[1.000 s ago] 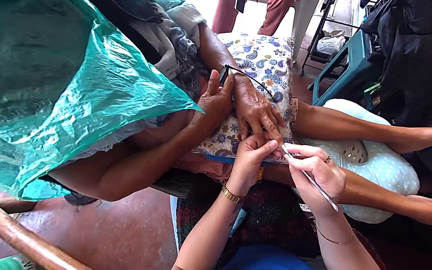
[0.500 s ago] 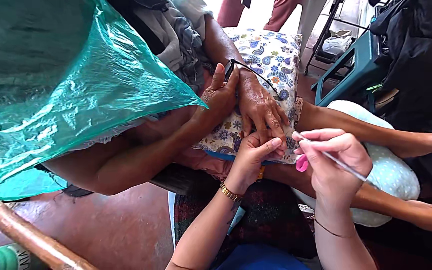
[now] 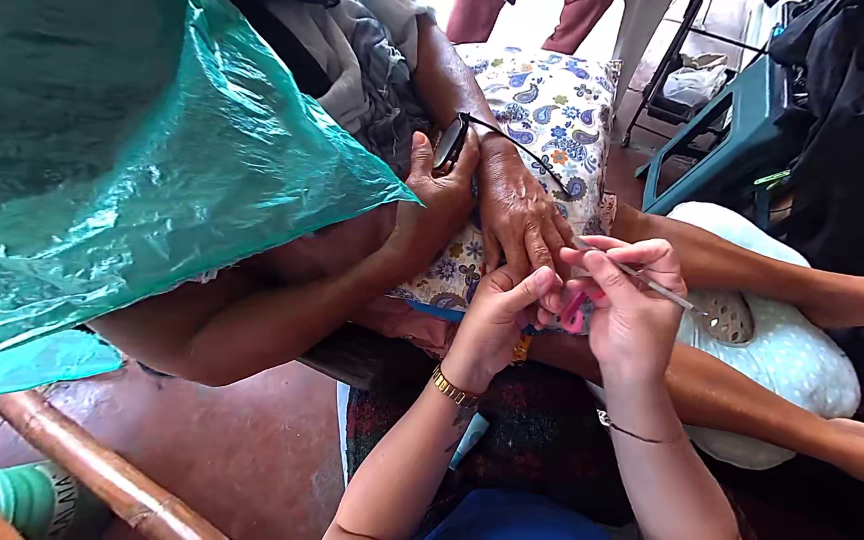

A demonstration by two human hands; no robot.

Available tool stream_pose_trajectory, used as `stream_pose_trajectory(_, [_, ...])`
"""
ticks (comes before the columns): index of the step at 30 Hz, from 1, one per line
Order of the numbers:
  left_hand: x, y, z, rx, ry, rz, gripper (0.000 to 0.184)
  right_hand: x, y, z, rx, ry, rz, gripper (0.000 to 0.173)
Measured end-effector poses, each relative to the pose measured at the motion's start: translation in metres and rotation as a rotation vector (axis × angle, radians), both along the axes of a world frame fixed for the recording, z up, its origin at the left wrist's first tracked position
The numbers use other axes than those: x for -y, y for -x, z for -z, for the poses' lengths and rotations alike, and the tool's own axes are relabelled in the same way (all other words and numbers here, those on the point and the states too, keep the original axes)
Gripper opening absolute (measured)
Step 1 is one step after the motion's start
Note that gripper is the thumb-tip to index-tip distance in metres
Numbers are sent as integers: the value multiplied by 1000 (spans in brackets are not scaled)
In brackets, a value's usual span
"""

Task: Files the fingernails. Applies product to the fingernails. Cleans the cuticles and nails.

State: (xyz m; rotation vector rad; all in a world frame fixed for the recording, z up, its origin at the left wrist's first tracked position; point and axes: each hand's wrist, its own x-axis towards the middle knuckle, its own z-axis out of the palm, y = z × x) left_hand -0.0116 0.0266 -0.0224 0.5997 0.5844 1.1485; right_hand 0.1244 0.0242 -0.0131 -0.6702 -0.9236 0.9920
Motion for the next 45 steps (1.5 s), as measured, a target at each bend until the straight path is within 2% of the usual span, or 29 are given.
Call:
stream_pose_trajectory(2, [0,2,2,34,-23,14,18,6,-13,9,99,8,42,18])
stream_pose_trajectory(5, [1,2,5,37,-38,15,17,25,-19,16,222,-107,-6,17])
stream_pose_trajectory(14, [2,-1,6,12,-59,-13,19,33,-11,25,148,-138,-18,18])
stream_pose_trajectory(34, [5,-2,4,19,-32,-48,18,38,-6,22,371,-241,97,17])
stream_pose_trajectory(45, [4,-1,3,17,-35,-43,19,39,-10,17,420,-247,81,15])
